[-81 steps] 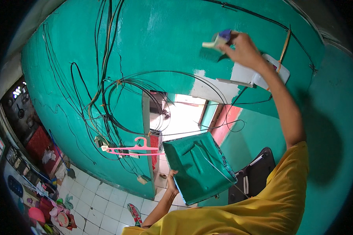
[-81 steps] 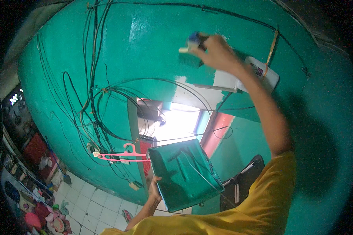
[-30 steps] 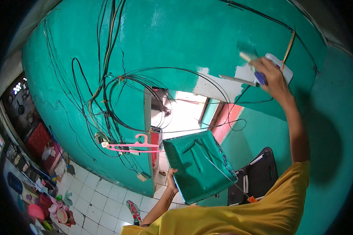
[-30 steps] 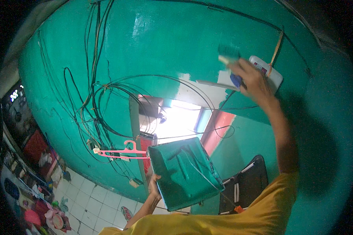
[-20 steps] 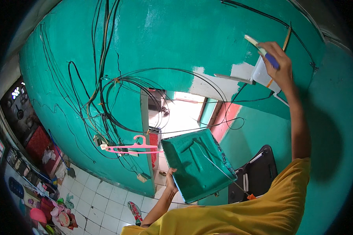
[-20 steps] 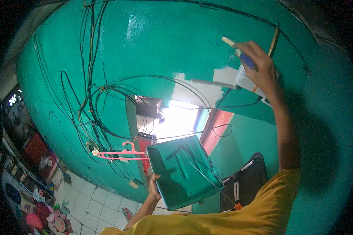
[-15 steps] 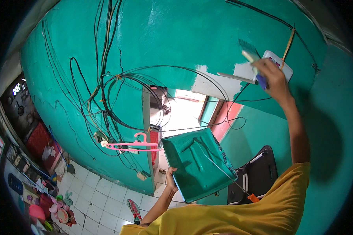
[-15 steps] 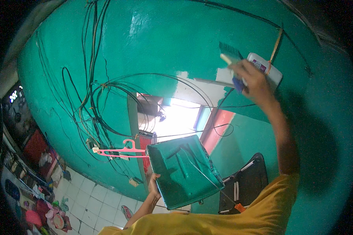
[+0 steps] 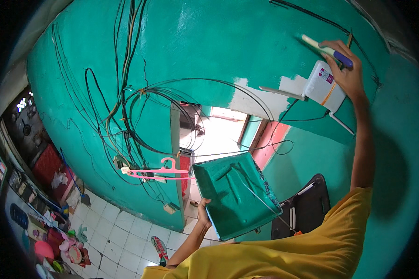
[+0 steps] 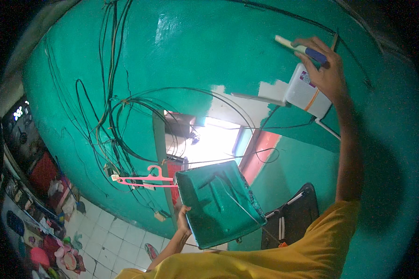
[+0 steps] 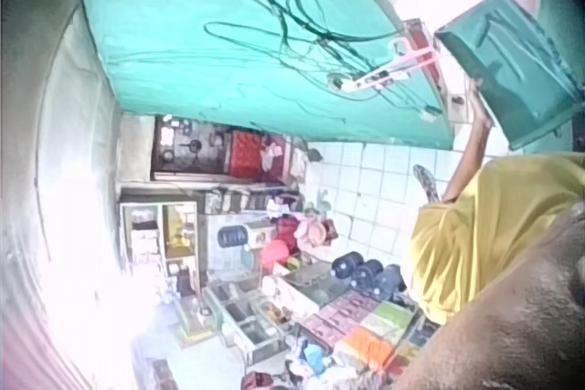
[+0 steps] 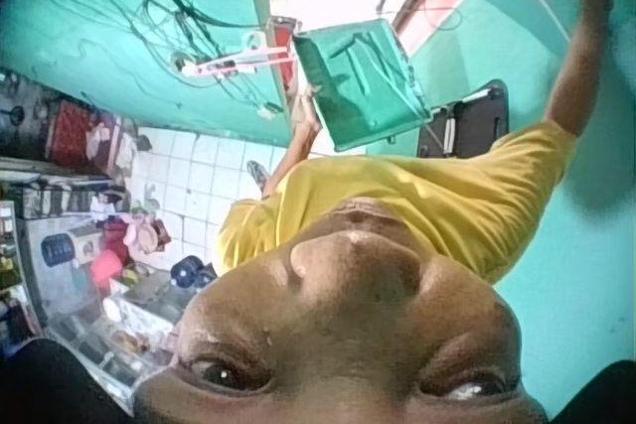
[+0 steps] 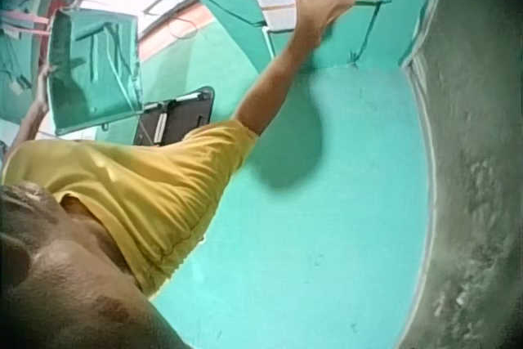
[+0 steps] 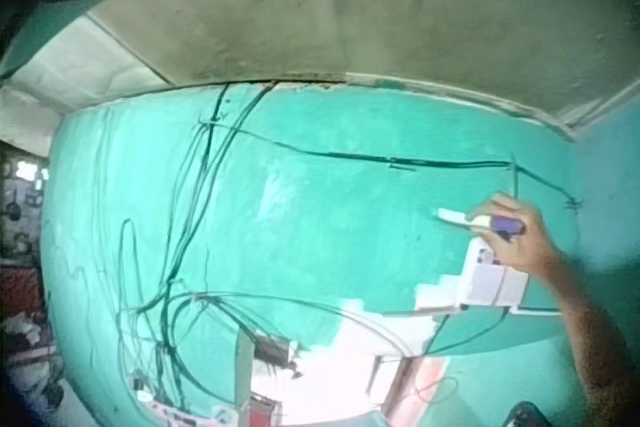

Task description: The person paints a green wall and ceiling using a paint roller on a pole and a paintbrush, while holding a paint tray in one hand.

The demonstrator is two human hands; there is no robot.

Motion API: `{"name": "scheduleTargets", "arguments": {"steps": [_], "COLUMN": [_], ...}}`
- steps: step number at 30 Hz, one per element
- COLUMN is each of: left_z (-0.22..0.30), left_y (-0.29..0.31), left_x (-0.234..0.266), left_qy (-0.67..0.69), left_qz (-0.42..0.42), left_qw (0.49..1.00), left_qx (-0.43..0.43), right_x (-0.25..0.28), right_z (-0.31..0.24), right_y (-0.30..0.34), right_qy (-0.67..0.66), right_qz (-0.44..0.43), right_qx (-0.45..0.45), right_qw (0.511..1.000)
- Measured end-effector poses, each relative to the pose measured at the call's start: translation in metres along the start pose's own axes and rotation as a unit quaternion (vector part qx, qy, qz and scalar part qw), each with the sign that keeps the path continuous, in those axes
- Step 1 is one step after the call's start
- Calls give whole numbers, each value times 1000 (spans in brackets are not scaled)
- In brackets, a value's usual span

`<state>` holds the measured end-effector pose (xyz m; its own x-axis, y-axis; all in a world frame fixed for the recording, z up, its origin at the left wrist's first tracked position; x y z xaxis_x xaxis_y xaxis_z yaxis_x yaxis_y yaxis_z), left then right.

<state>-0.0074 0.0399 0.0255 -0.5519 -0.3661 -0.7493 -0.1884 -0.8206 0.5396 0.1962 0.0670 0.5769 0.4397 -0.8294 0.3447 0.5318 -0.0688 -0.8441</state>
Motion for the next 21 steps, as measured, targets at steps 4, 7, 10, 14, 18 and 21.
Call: {"name": "scheduleTargets", "arguments": {"steps": [4,7,10,14,18,21], "left_z": [-2,6,-1,-5,-6,-2], "left_y": [-6,7,-6,-13,-3,-2], "left_x": [3,-7,-3,6,-4,-4], "left_qy": [8,0,7,12,9,18], "left_qz": [-18,-18,-57,-53,-43,-45], "left_qw": [1000,1000,998,998,999,999], "left_qx": [19,-1,16,18,11,11], "right_x": [-17,-18,-3,-10,-45,-38], "right_z": [6,5,16,2,-3,-41], "right_y": [13,4,-17,-20,21,22], "right_qy": [-80,6,42,54,136,15], "right_qz": [-128,-145,-53,27,-41,-119], "right_qx": [-96,-110,-76,35,125,34], "right_qw": [984,983,995,998,982,992]}}
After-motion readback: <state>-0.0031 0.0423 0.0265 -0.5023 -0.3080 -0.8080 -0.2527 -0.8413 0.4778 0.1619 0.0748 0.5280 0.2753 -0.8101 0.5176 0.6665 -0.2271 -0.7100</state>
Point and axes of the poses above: each hand's wrist, its own y-axis away from the middle knuckle, its own x-axis out of the back of the hand, z = x × y, the point moved 4 cm from there along -y, towards the middle knuckle, and after that the axes turned 8 degrees about z, right-handed, at the moved point
